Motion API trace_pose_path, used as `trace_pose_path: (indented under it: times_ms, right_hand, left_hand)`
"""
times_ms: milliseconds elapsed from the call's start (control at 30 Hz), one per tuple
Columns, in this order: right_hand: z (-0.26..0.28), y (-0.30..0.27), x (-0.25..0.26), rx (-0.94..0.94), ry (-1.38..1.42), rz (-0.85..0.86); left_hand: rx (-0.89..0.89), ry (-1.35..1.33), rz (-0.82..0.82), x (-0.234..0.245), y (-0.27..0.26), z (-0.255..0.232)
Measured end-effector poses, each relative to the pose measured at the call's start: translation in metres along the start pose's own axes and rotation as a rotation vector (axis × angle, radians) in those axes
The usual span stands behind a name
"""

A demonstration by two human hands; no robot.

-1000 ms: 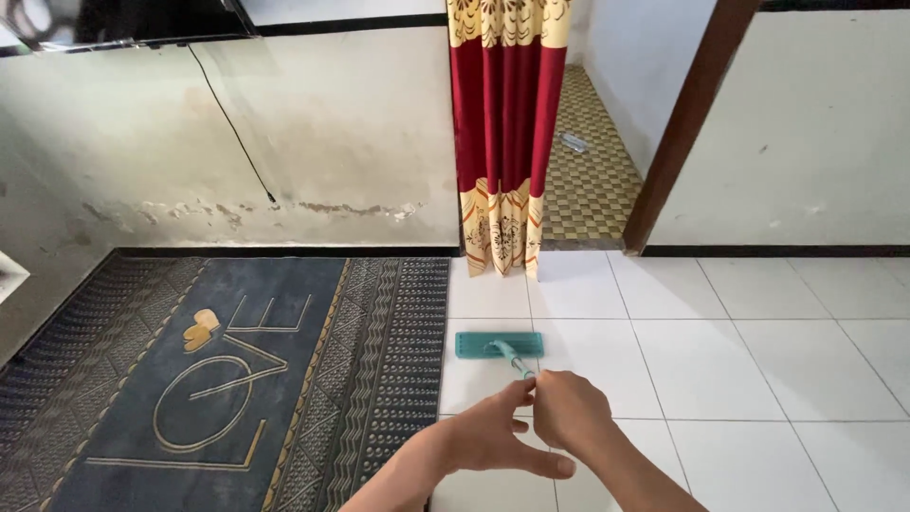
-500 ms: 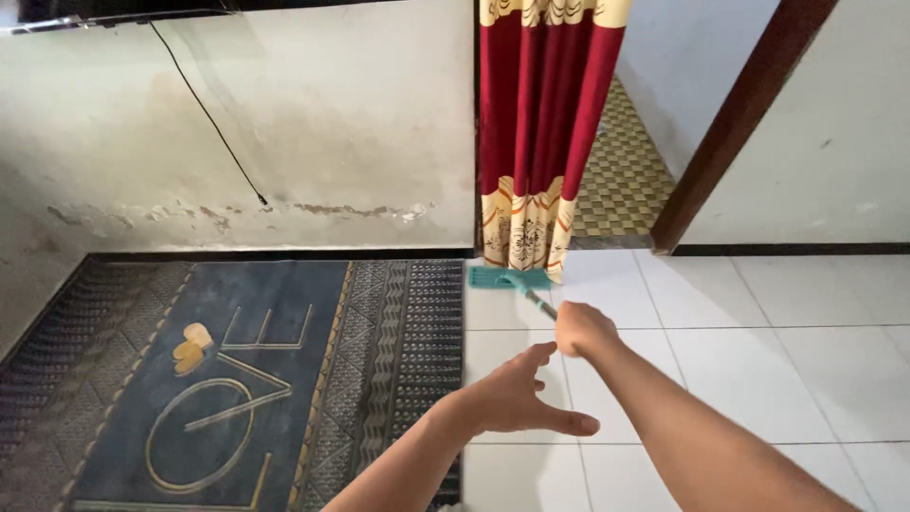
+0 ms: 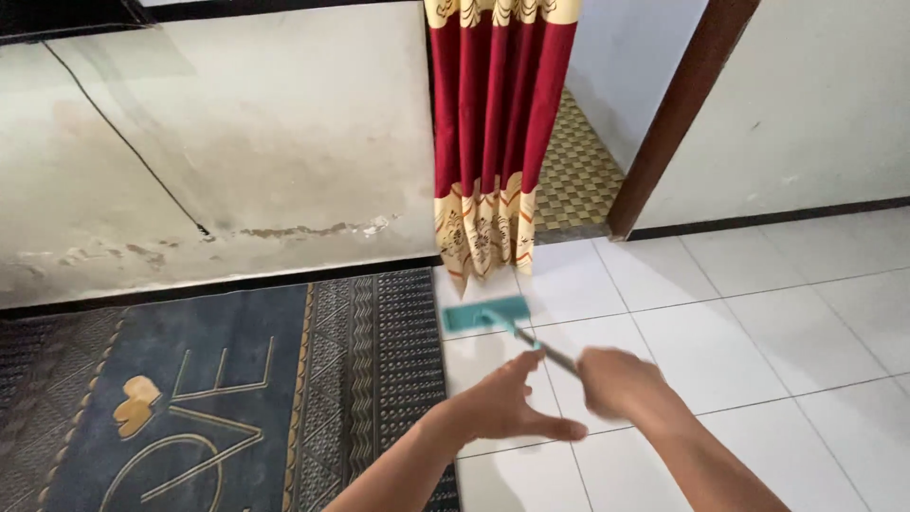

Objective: The person attaches a cloth to a mop head and then mops a tiled floor, navigating along the base of the walls.

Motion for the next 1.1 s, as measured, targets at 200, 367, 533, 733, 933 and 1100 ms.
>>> trace_pose_path:
  times_ms: [200,367,533,733,933,1100]
  right_hand:
    - [0.015,-0.051,-0.013,-0.099,0.005,0.106]
    - [0.062,0.006,-0.011,0.033,0.112,-0.041]
    - [0.082,0.105,-0.006,0.111,0.155,-0.151]
    - [0.049,0.179,-0.011,-0.072,0.243,-0.132]
    - [-0.013,0.082,-0.050,-0.092,0.217,-0.183]
    - [-0.034,-0.059,-0.023,-0.294,0.150,0.056]
  left_hand:
    - [-0.082,-0.052,0.177,-0.010,-0.013,-0.009]
    - [-0.276,-0.080,0.140,0.001,-0.006,-0.021]
    - [-0.200,-0.092,-0.159,0.038,0.016,0.011]
    - [0.060,0.021,-0.156,0.047,0.003,0.010]
    - [0.004,-0.048,-0.059,-0.006,0.000,0.001]
    - [-0.177,0.051,0.068,-0.057,0.037,-0.007]
Point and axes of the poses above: each hand's wrist, its own y-axis towards the middle knuckle, its own x-axis out of the back of the hand, z = x × y, the point moved 6 cm from there along y, towards the middle knuckle, and after that the axes turned 8 degrees about y, right-handed, at the moved point
